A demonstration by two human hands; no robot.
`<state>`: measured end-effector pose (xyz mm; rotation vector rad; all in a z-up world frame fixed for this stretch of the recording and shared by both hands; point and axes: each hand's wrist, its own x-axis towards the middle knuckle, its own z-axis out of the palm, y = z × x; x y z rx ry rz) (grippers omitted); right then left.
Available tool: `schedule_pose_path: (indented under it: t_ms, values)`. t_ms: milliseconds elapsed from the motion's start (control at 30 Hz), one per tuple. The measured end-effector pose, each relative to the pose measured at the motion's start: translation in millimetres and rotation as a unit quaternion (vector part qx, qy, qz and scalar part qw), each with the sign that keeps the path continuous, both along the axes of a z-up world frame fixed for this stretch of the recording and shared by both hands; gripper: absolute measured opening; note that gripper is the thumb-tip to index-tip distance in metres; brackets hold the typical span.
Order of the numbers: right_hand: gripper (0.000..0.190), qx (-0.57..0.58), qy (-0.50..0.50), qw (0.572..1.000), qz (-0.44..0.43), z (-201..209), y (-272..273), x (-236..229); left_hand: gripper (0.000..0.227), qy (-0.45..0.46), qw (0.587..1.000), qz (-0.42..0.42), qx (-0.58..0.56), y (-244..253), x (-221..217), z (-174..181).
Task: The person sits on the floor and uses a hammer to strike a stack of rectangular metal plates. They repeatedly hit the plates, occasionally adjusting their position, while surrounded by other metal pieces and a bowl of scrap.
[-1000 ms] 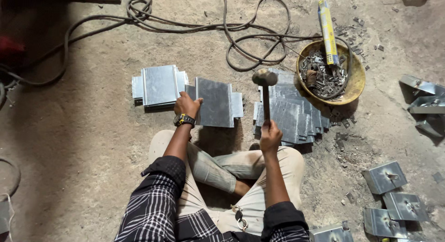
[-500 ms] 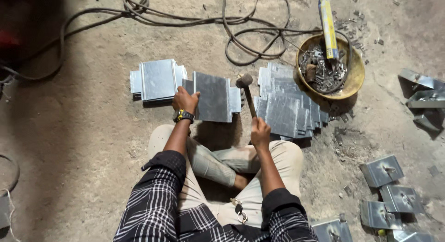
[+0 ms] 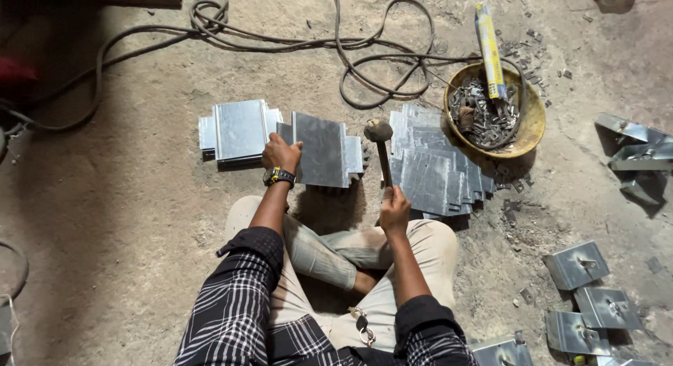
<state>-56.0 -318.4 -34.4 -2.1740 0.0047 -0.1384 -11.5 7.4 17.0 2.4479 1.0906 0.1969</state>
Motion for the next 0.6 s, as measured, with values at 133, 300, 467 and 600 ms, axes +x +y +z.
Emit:
schedule_pose_path:
  t_ms: [133, 300, 467, 600]
  values:
    - [0.041, -0.057, 0.024, 0.998, 0.021, -2.9, 4.0, 6.3, 0.062, 0.002, 1.0, -0.005, 0.005, -1.2, 0.1, -1.9]
    - [0.043, -0.003, 0.013, 1.0, 0.013, 8.3, -1.0, 5.0, 0.064, -0.007, 1.0, 0.005, 0.005, 3.4, 7.4, -8.7]
    - [0.046, 0.004, 0.047, 0.999, -0.003, 15.7, -3.8, 0.9, 0.063, -0.026, 0.999, 0.001, 0.029, 6.0, 21.0, -14.8]
    - [0.046, -0.07, 0.01, 0.997, 0.034, 14.3, -6.1, 3.6, 0.063, -0.018, 1.0, 0.001, 0.016, 5.0, 27.2, -15.3]
